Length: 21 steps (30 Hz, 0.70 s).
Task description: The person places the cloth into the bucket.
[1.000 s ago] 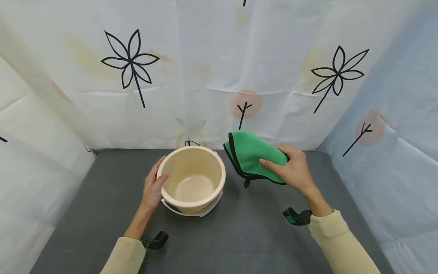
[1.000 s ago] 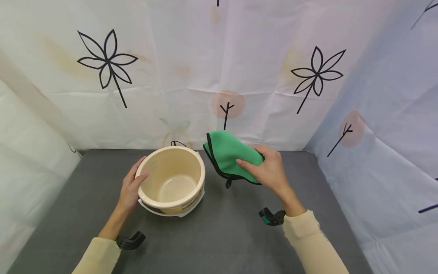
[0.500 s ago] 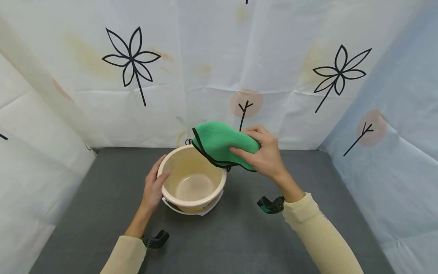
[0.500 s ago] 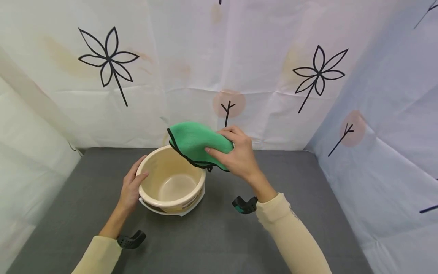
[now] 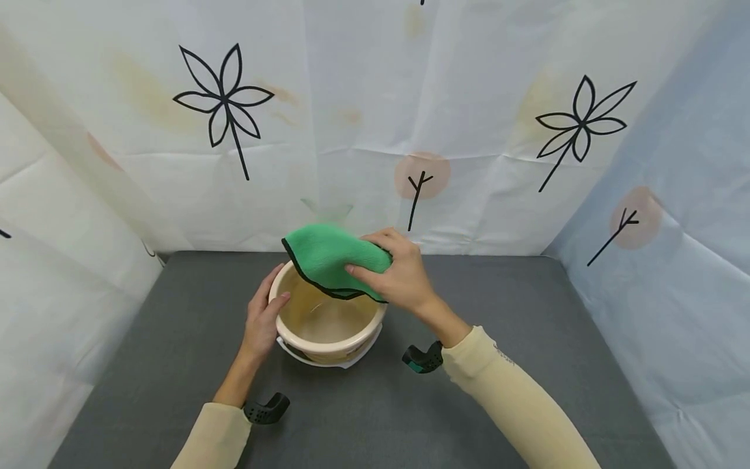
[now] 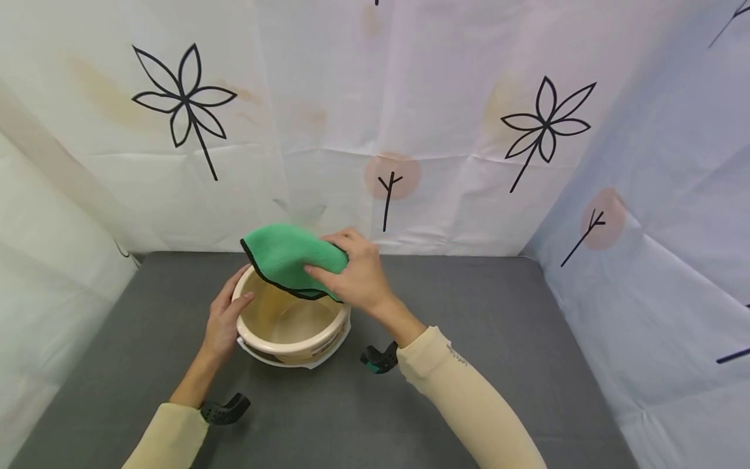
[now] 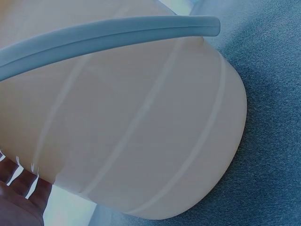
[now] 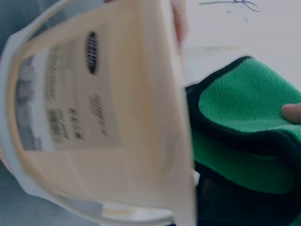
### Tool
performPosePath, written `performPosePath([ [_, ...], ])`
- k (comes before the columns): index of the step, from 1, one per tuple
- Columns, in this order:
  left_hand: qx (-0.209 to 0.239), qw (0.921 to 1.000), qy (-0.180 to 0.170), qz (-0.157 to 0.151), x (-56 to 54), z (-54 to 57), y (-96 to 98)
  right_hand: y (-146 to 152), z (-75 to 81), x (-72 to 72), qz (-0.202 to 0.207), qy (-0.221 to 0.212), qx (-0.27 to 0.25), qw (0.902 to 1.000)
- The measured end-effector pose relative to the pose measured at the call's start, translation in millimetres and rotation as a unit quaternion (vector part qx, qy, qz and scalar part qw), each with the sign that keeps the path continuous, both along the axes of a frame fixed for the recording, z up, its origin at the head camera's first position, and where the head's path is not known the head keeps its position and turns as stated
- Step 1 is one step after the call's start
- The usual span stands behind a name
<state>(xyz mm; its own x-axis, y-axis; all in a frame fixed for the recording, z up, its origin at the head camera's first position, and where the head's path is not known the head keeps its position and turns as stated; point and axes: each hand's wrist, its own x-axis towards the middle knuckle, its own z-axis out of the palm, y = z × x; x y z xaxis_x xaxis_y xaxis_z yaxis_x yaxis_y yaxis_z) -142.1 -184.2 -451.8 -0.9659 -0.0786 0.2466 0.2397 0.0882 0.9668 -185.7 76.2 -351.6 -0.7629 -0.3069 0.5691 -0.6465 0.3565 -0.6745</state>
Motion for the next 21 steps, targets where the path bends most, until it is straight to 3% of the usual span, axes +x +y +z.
performPosePath([
  [7, 0.003, 1.0, 0.005, -0.001, -0.5, -0.9, 0.0, -14, -12.0, -2.5, -0.03, -0.054, 0.072, 0.9955],
  [12, -0.003, 1.0, 0.003, 0.002, -0.7, -1.6, 0.5, -17, -17.8, 1.7, -0.036, -0.088, 0.151, 0.9839],
  [16, 0.0, 1.0, -0.001, 0.001, -0.4, -1.0, 1.4, -18, -19.9, 6.5, -0.028, -0.092, 0.199, 0.9752],
  [21, 0.003, 1.0, -0.004, 0.002, -0.5, -0.7, 2.1, -18, -21.5, 9.6, -0.015, -0.077, 0.199, 0.9768],
])
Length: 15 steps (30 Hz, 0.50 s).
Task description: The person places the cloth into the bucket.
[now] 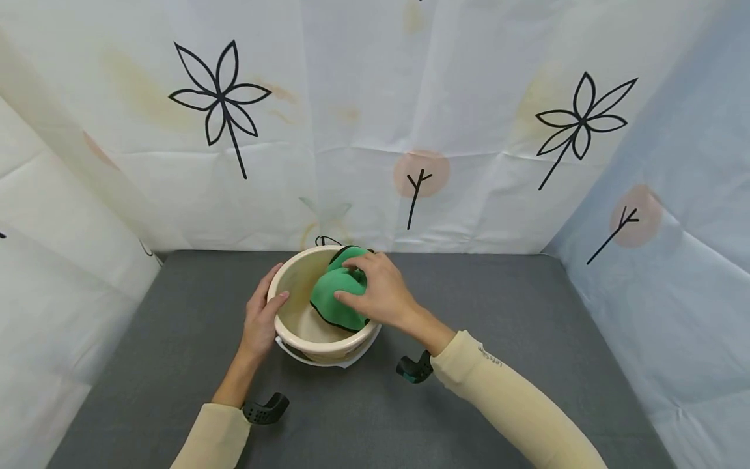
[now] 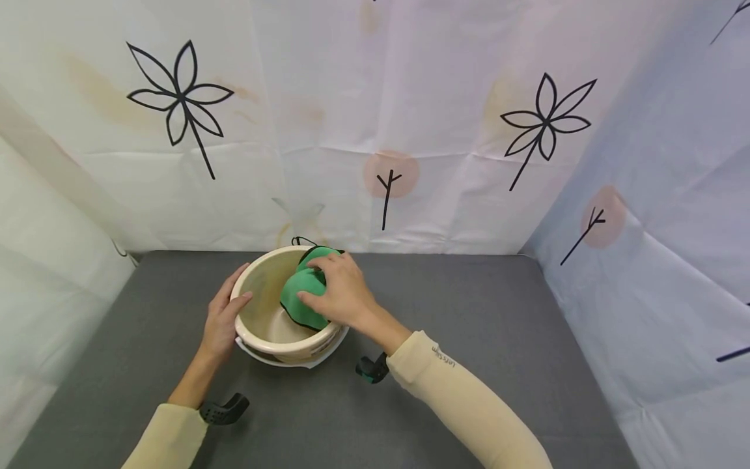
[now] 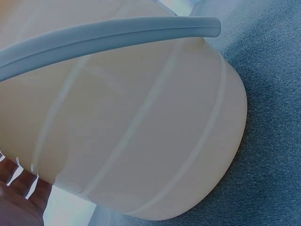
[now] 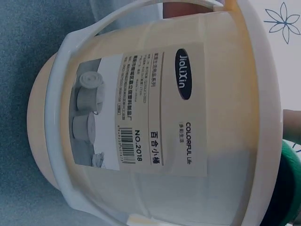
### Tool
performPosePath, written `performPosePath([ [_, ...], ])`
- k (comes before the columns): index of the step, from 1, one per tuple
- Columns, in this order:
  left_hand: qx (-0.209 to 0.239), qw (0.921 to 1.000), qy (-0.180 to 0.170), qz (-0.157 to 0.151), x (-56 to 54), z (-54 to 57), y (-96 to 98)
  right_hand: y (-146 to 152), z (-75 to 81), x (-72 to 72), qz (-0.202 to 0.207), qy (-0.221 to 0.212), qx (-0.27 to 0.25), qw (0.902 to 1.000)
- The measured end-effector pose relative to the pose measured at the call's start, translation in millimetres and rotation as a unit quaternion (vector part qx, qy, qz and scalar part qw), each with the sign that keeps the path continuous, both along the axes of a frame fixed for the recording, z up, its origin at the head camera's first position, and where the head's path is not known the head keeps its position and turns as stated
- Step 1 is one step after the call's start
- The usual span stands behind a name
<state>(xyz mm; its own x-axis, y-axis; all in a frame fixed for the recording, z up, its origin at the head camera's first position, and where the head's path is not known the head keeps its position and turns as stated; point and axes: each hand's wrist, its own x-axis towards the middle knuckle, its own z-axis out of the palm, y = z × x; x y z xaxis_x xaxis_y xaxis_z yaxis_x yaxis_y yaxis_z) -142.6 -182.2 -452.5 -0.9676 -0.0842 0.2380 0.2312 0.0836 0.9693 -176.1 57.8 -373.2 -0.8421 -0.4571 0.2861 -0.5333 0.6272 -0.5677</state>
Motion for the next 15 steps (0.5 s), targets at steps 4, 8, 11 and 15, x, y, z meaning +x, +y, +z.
performPosePath([
  [4, 0.001, 1.0, -0.001, 0.001, 0.0, 0.0, 0.0, 0.2, -0.3, 2.9, 0.028, 0.007, -0.018, 0.9994],
  [8, 0.002, 1.0, -0.003, 0.001, 0.3, 0.3, 0.0, 1.6, -0.7, 6.0, 0.058, 0.024, -0.04, 0.9972],
  [11, -0.007, 1.0, -0.005, 0.001, 0.8, 1.1, -0.1, 3.5, -1.1, 7.3, 0.062, 0.034, -0.057, 0.9959],
  [15, -0.017, 0.9998, -0.007, 0.001, 1.1, 1.6, -0.4, 7.4, 0.0, 8.9, 0.054, 0.024, -0.076, 0.9953],
])
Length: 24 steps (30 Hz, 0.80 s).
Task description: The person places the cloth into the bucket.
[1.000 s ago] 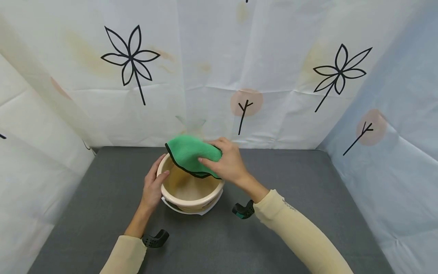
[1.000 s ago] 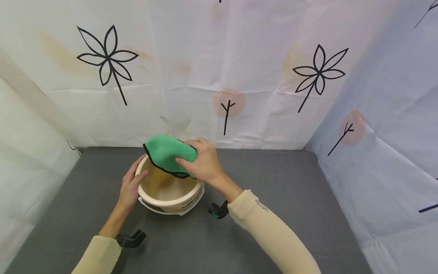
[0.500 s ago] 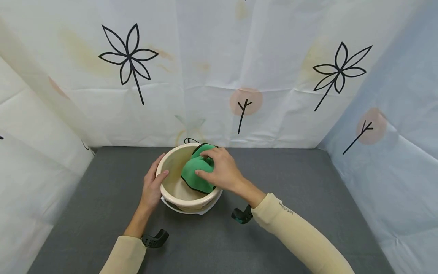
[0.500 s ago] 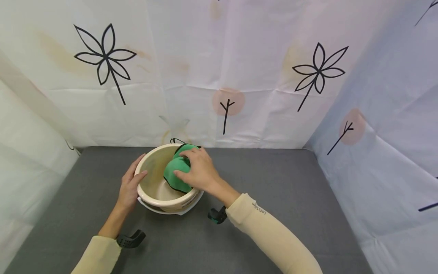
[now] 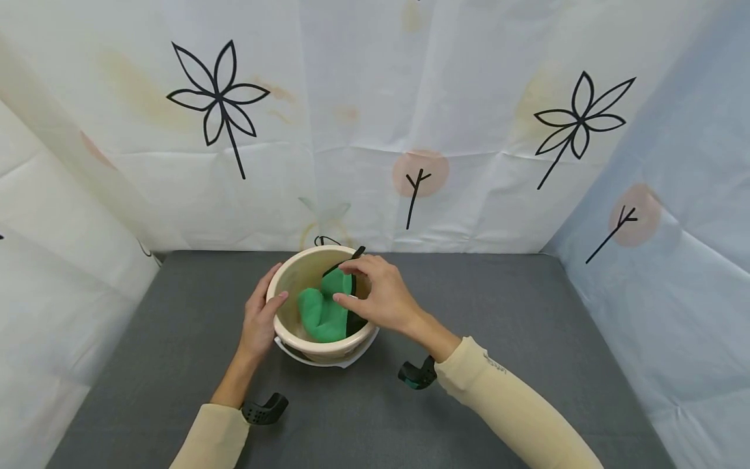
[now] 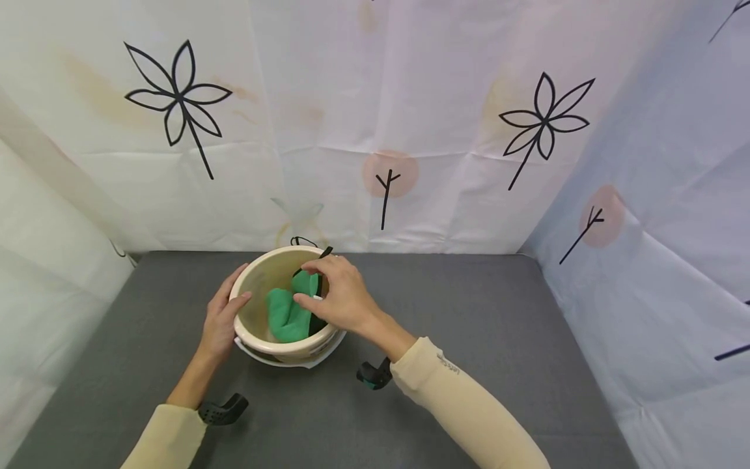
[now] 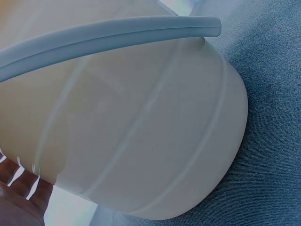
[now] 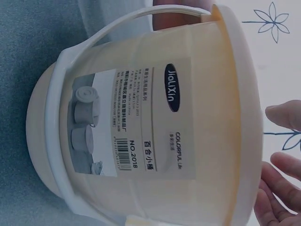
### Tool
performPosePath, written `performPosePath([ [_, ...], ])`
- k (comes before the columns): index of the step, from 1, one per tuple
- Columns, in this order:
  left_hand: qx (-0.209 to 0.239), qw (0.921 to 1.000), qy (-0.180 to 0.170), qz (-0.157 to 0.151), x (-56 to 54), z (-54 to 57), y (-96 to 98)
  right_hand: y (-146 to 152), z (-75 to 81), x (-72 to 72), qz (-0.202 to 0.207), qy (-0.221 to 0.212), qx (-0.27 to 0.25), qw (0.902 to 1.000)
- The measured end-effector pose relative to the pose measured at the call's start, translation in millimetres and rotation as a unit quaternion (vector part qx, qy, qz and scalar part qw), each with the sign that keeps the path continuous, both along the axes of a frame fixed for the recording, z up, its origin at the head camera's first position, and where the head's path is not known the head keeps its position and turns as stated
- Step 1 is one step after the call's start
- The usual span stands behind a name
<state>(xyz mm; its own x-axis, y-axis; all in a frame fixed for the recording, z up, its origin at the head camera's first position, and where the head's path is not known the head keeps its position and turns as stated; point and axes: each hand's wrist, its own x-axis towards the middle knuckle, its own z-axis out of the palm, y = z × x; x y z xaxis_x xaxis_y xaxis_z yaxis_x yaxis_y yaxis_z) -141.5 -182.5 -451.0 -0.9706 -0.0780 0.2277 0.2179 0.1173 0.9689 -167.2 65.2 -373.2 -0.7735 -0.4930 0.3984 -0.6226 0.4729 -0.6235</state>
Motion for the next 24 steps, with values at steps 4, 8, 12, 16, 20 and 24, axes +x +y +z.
performPosePath([
  [4, 0.0, 1.0, 0.002, -0.002, 0.4, 0.5, 0.1, 5, 2.4, 2.2, -0.01, -0.008, -0.012, 0.9998],
  [8, 0.006, 1.0, 0.005, -0.006, 0.7, 1.8, -0.2, 11, 3.8, 4.7, -0.017, -0.001, -0.028, 0.9995],
  [12, 0.012, 0.9998, 0.007, -0.011, -0.1, 2.4, -0.7, 21, 4.7, 8.1, -0.024, -0.007, -0.061, 0.9978],
  [16, 0.014, 0.9998, 0.006, -0.014, -1.2, 2.0, -1.0, 32, 4.9, 11.9, -0.04, -0.013, -0.081, 0.9958],
  [20, 0.014, 0.9998, 0.001, -0.015, -1.2, 2.3, -1.1, 43, 2.9, 15.4, -0.053, -0.015, -0.087, 0.9947],
  [24, 0.008, 0.9997, -0.003, -0.023, -0.1, 4.9, -3.2, 56, 0.8, 18.1, -0.065, -0.009, -0.084, 0.9943],
])
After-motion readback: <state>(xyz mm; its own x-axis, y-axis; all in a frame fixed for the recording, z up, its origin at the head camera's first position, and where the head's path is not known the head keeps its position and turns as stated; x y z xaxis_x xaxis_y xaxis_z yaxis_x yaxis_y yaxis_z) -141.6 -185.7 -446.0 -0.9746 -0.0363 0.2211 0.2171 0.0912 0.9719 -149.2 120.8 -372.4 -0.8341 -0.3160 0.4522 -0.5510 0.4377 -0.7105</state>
